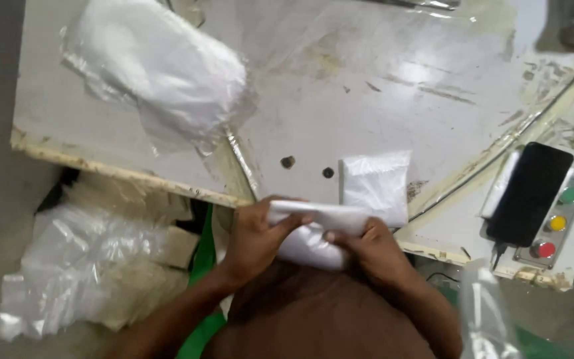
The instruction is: Folding and stacking plastic bags on a workbench
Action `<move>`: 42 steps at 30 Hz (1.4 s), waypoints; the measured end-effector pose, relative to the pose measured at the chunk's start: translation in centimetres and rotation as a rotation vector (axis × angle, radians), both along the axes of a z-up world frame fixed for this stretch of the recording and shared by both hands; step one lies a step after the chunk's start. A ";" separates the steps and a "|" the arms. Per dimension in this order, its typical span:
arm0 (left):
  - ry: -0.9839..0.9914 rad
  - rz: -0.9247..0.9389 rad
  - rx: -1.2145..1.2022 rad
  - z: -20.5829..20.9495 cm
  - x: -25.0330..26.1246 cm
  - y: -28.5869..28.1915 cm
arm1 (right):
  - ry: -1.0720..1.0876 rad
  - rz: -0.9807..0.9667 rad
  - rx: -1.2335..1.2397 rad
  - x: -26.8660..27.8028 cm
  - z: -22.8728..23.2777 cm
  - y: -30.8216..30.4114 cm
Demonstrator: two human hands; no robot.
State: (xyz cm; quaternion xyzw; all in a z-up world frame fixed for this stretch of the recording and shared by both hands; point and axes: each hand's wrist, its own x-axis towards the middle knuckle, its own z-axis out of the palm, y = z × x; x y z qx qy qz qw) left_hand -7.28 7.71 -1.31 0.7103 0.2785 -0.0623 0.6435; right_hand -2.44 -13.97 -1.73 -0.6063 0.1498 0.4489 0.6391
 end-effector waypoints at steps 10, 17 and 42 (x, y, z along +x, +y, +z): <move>-0.423 0.449 -0.946 -1.8 3.5 -4.2 | -0.685 -0.419 -0.046 -1.2 -5.6 -0.8; -0.851 0.022 -0.986 1.6 6.3 2.0 | -0.400 -0.380 0.014 0.8 -4.4 -0.1; -0.310 -0.214 -0.703 -5.2 5.1 1.7 | -0.341 0.159 -0.171 7.2 3.4 2.1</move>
